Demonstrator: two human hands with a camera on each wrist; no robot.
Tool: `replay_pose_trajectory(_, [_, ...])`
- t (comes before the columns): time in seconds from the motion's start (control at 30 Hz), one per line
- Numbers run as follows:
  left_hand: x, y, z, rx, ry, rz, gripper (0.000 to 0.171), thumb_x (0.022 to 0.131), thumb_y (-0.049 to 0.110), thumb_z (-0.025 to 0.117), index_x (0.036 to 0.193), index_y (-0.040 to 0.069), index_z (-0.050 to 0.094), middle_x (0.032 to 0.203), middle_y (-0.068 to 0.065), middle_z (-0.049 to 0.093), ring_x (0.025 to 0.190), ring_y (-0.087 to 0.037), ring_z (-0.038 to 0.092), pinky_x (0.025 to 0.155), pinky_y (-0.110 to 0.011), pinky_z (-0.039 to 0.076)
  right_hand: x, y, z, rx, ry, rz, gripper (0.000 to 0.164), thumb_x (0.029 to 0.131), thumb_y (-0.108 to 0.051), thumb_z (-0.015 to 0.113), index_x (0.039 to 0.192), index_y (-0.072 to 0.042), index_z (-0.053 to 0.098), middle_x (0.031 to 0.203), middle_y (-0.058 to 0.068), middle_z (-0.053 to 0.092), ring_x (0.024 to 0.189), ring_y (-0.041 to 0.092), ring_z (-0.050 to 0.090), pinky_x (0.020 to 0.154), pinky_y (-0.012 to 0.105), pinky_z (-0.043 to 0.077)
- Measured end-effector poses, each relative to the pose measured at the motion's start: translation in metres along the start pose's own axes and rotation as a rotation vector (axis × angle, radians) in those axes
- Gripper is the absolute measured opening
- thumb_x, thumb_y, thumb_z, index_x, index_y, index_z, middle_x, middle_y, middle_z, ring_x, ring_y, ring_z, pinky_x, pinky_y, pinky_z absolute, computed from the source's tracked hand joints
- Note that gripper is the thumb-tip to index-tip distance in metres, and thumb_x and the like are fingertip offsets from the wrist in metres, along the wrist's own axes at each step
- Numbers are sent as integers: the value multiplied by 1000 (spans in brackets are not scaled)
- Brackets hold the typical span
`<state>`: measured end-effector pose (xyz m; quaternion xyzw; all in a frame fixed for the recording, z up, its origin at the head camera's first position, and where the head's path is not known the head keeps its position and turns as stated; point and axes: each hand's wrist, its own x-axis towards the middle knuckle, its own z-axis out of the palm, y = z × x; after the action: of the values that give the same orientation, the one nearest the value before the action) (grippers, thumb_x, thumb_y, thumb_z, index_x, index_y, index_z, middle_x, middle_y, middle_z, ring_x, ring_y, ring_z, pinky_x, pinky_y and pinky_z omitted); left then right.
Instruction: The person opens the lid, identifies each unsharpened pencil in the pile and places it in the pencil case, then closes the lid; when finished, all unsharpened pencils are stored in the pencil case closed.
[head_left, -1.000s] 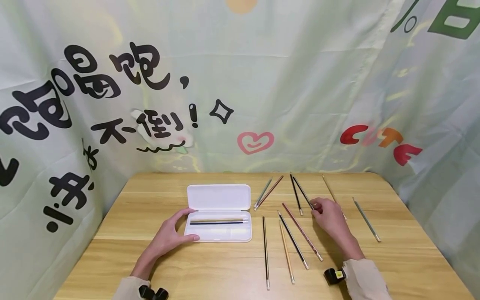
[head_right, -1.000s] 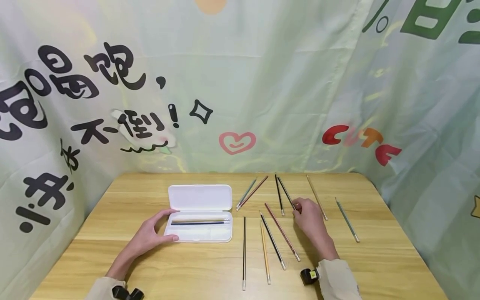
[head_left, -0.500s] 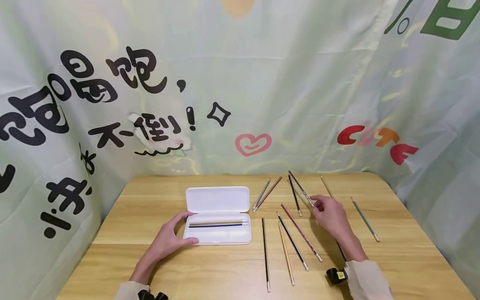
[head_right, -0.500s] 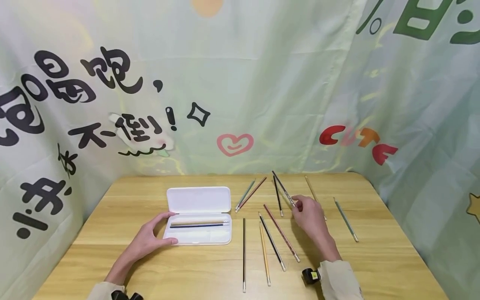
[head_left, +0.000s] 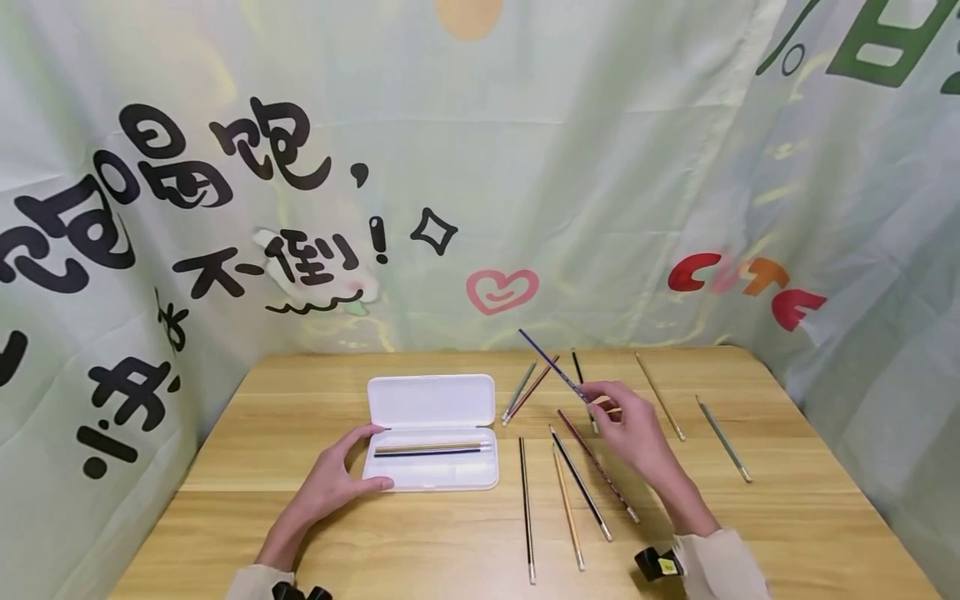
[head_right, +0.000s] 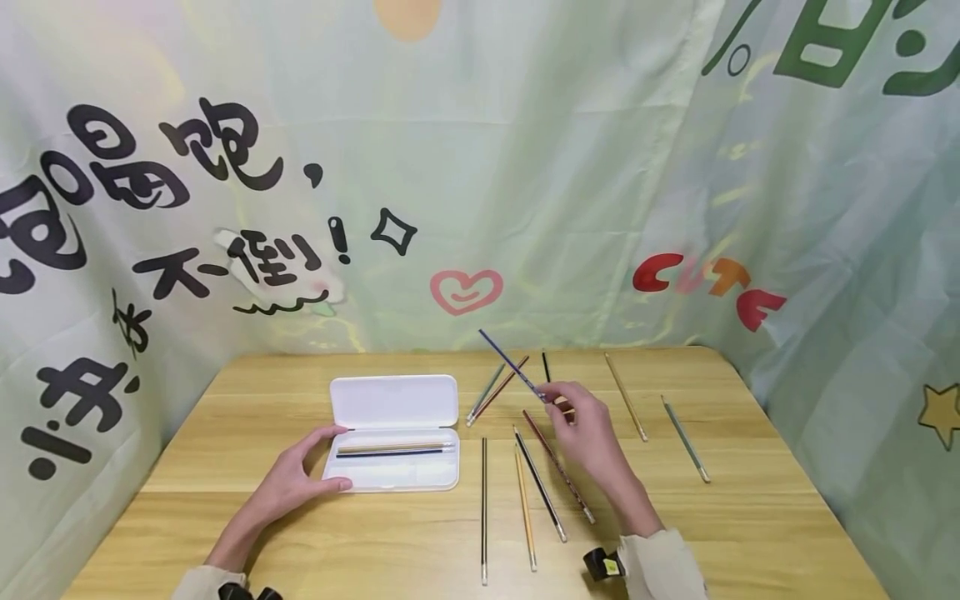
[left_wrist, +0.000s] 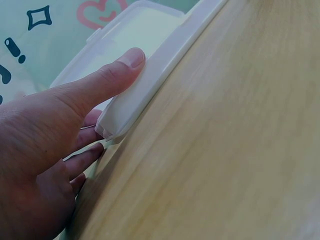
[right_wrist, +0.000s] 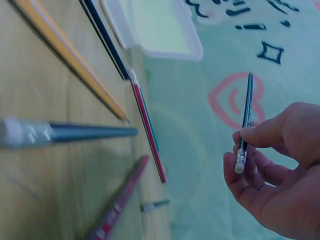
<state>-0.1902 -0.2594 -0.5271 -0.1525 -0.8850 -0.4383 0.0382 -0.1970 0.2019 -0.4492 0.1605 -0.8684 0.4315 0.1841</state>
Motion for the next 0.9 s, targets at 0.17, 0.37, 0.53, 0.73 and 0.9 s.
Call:
replay_pose_trajectory(0.17, [0, -2, 0, 0, 5, 8, 82, 70, 42, 95, 141, 24, 56, 143, -8, 59, 137, -35, 48, 112, -65, 31, -3, -15, 16, 29, 5, -49, 26, 91, 12, 69, 112, -2, 74, 99, 11, 73, 84, 27, 71, 71, 33, 61])
replay_pose_trajectory(0.37, [-1, -1, 1, -9, -4, 0, 83, 70, 43, 95, 141, 24, 56, 145, -10, 58, 138, -37, 47, 112, -67, 30, -6, -28, 43, 46, -21, -90, 25, 87, 14, 73, 104, -4, 77, 96, 4, 74, 83, 19, 70, 69, 31, 60])
replay_pose_trajectory(0.53, [-2, 0, 0, 5, 5, -8, 84, 70, 43, 95, 141, 23, 56, 144, -9, 58, 137, -36, 47, 112, -66, 31, -2, -39, 68, 26, -71, -101, 22, 87, 11, 75, 98, -8, 78, 94, -1, 73, 85, 13, 69, 72, 29, 59])
replay_pose_trajectory(0.73, [-2, -2, -1, 9, 13, 1, 81, 72, 41, 95, 141, 22, 57, 142, -10, 60, 136, -37, 49, 111, -66, 31, 10, -52, 89, -39, -82, -151, 21, 84, 11, 77, 93, -8, 78, 91, 1, 73, 86, 17, 67, 74, 32, 58])
replay_pose_trajectory(0.9, [-1, -3, 0, 8, 10, 13, 81, 72, 41, 94, 141, 22, 57, 142, -11, 60, 136, -39, 48, 111, -68, 30, 17, -57, 108, -76, -124, -145, 18, 86, 9, 76, 93, -7, 79, 93, 3, 75, 89, 21, 68, 80, 38, 56])
